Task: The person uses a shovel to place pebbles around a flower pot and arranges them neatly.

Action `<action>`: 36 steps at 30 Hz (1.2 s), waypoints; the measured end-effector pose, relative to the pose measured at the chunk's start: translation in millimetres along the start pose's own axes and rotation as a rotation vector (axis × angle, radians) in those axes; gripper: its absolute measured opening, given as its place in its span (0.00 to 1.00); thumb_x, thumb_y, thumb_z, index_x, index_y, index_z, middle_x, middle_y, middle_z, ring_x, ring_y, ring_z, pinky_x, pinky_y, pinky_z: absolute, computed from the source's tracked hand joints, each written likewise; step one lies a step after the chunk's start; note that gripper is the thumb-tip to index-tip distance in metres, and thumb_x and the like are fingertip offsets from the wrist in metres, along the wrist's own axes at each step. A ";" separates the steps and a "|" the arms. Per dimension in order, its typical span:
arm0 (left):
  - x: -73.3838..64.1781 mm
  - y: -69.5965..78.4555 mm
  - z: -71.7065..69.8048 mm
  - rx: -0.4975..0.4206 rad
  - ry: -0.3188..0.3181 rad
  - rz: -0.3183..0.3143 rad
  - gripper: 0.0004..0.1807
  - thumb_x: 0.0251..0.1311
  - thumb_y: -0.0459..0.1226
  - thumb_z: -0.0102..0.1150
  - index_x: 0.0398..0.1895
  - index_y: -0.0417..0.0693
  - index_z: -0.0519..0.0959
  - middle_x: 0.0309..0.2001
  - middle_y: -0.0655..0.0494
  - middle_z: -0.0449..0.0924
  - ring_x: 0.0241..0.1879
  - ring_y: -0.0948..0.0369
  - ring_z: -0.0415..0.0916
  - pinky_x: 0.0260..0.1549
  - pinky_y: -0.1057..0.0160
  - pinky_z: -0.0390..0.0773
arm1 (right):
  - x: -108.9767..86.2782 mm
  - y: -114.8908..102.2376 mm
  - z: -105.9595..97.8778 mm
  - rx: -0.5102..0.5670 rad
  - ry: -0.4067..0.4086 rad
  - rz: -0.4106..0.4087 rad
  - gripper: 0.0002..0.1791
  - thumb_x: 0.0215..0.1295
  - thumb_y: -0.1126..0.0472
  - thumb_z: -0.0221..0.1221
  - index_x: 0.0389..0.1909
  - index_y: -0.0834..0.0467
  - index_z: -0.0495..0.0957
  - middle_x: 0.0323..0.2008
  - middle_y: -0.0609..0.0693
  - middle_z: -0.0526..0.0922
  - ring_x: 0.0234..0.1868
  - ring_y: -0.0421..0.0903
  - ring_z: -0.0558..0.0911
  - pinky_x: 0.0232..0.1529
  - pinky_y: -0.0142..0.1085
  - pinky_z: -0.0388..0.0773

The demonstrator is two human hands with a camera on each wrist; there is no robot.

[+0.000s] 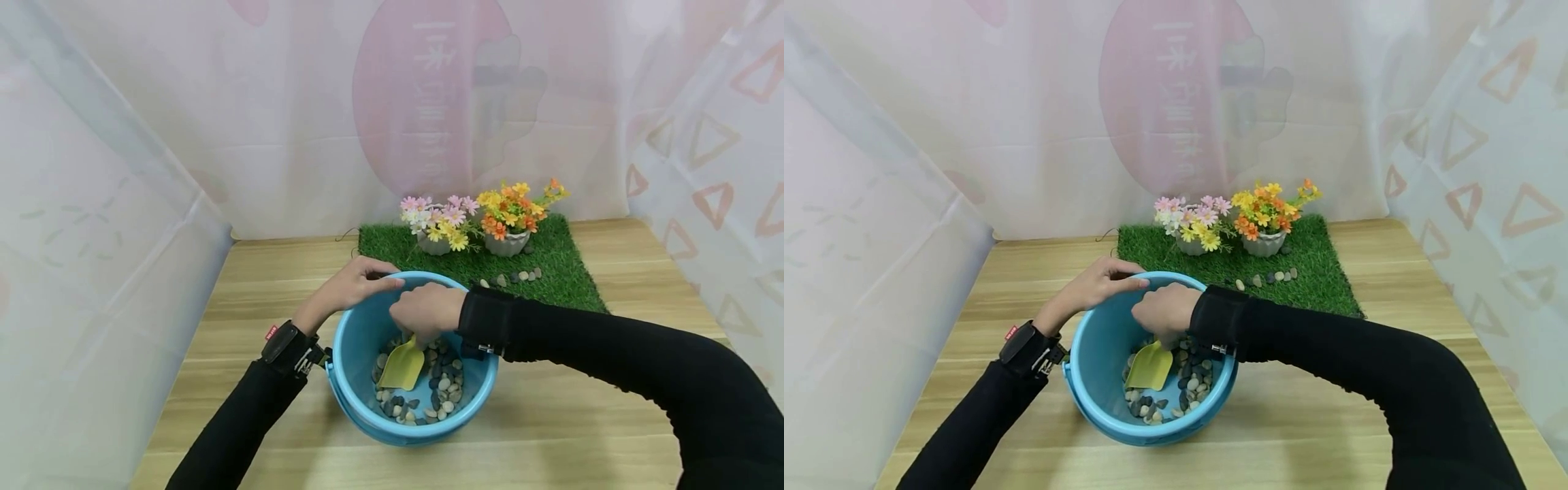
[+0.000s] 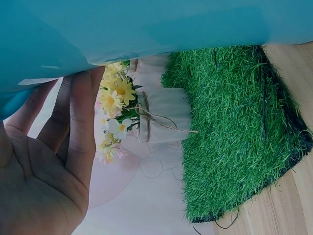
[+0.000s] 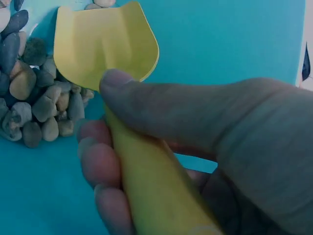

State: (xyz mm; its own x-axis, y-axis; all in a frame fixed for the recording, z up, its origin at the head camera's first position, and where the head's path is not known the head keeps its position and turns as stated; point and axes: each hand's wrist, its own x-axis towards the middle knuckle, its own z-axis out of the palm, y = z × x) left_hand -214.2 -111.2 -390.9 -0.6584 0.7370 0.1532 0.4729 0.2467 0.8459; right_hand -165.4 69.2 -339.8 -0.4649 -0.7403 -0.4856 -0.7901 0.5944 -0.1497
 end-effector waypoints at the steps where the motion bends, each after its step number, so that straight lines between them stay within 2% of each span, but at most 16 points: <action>1: 0.3 0.6 -0.3 0.003 0.002 -0.002 0.09 0.66 0.46 0.51 0.41 0.60 0.81 0.33 0.59 0.80 0.28 0.61 0.74 0.33 0.58 0.74 | 0.6 0.4 0.9 0.006 -0.004 0.004 0.12 0.55 0.53 0.65 0.25 0.53 0.72 0.15 0.44 0.60 0.15 0.40 0.60 0.21 0.33 0.57; 6: 0.6 2.5 -1.3 0.009 0.000 -0.013 0.10 0.65 0.47 0.51 0.42 0.60 0.81 0.33 0.61 0.80 0.27 0.62 0.73 0.32 0.58 0.74 | 3.2 3.6 3.7 0.099 -0.061 -0.023 0.14 0.54 0.54 0.66 0.21 0.50 0.70 0.15 0.42 0.64 0.15 0.38 0.61 0.21 0.32 0.58; 10: -0.3 1.6 -1.2 0.007 0.001 -0.014 0.10 0.65 0.47 0.51 0.42 0.60 0.81 0.34 0.62 0.80 0.27 0.62 0.73 0.32 0.58 0.74 | 7.7 8.2 4.2 0.166 -0.161 -0.116 0.20 0.55 0.54 0.66 0.12 0.51 0.67 0.10 0.43 0.62 0.11 0.39 0.58 0.18 0.31 0.55; 14: 0.1 2.9 -1.4 0.007 0.001 -0.027 0.09 0.66 0.44 0.51 0.42 0.58 0.81 0.34 0.62 0.80 0.28 0.62 0.73 0.33 0.58 0.74 | 9.0 14.8 2.4 0.228 -0.240 -0.164 0.18 0.57 0.54 0.64 0.11 0.55 0.75 0.10 0.46 0.72 0.13 0.43 0.70 0.17 0.30 0.61; 16: -0.6 9.4 -2.3 -0.001 -0.005 -0.032 0.09 0.66 0.41 0.51 0.43 0.54 0.81 0.35 0.60 0.80 0.30 0.61 0.74 0.34 0.58 0.74 | 7.9 16.6 0.9 0.263 -0.266 -0.161 0.14 0.56 0.55 0.64 0.14 0.55 0.80 0.14 0.47 0.77 0.18 0.45 0.77 0.19 0.30 0.66; 22: -3.1 35.4 -5.4 -0.023 -0.025 -0.033 0.10 0.66 0.34 0.50 0.43 0.42 0.80 0.35 0.49 0.80 0.29 0.56 0.74 0.34 0.58 0.74 | 4.4 16.8 -3.0 0.280 -0.319 -0.154 0.12 0.56 0.56 0.65 0.15 0.49 0.81 0.16 0.46 0.79 0.19 0.43 0.79 0.22 0.32 0.73; 24: -3.1 35.8 -5.4 -0.027 -0.024 -0.032 0.10 0.66 0.34 0.50 0.43 0.41 0.80 0.35 0.49 0.80 0.29 0.55 0.74 0.33 0.58 0.74 | 4.3 16.7 -2.8 0.276 -0.328 -0.153 0.12 0.56 0.56 0.65 0.15 0.49 0.81 0.16 0.46 0.80 0.19 0.42 0.79 0.23 0.32 0.74; 26: -2.9 30.6 -4.2 -0.026 -0.019 -0.035 0.10 0.66 0.34 0.50 0.43 0.43 0.80 0.35 0.50 0.80 0.29 0.56 0.74 0.34 0.57 0.74 | 5.0 16.4 -1.8 0.273 -0.329 -0.156 0.12 0.56 0.56 0.64 0.14 0.49 0.81 0.16 0.46 0.80 0.19 0.42 0.78 0.23 0.32 0.74; 31: -1.1 7.2 -0.9 -0.017 -0.003 -0.050 0.10 0.66 0.41 0.51 0.43 0.52 0.81 0.36 0.59 0.80 0.31 0.60 0.75 0.34 0.57 0.75 | 7.7 17.0 1.5 0.273 -0.335 -0.181 0.13 0.57 0.56 0.64 0.14 0.49 0.81 0.16 0.46 0.79 0.19 0.42 0.79 0.23 0.32 0.74; 36: -1.5 0.4 -1.0 -0.026 -0.001 -0.040 0.11 0.66 0.46 0.51 0.43 0.57 0.81 0.36 0.61 0.80 0.31 0.61 0.75 0.34 0.58 0.75 | 12.4 22.4 3.5 0.279 -0.385 -0.205 0.13 0.59 0.55 0.62 0.16 0.49 0.82 0.16 0.45 0.79 0.20 0.43 0.78 0.25 0.33 0.74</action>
State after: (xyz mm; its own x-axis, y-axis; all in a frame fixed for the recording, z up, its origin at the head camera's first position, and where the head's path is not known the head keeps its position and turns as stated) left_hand -213.6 -112.8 -390.4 -0.6757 0.7276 0.1186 0.4310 0.2595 0.8642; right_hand -187.4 74.4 -352.3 -0.0895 -0.7121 -0.6964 -0.6883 0.5496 -0.4735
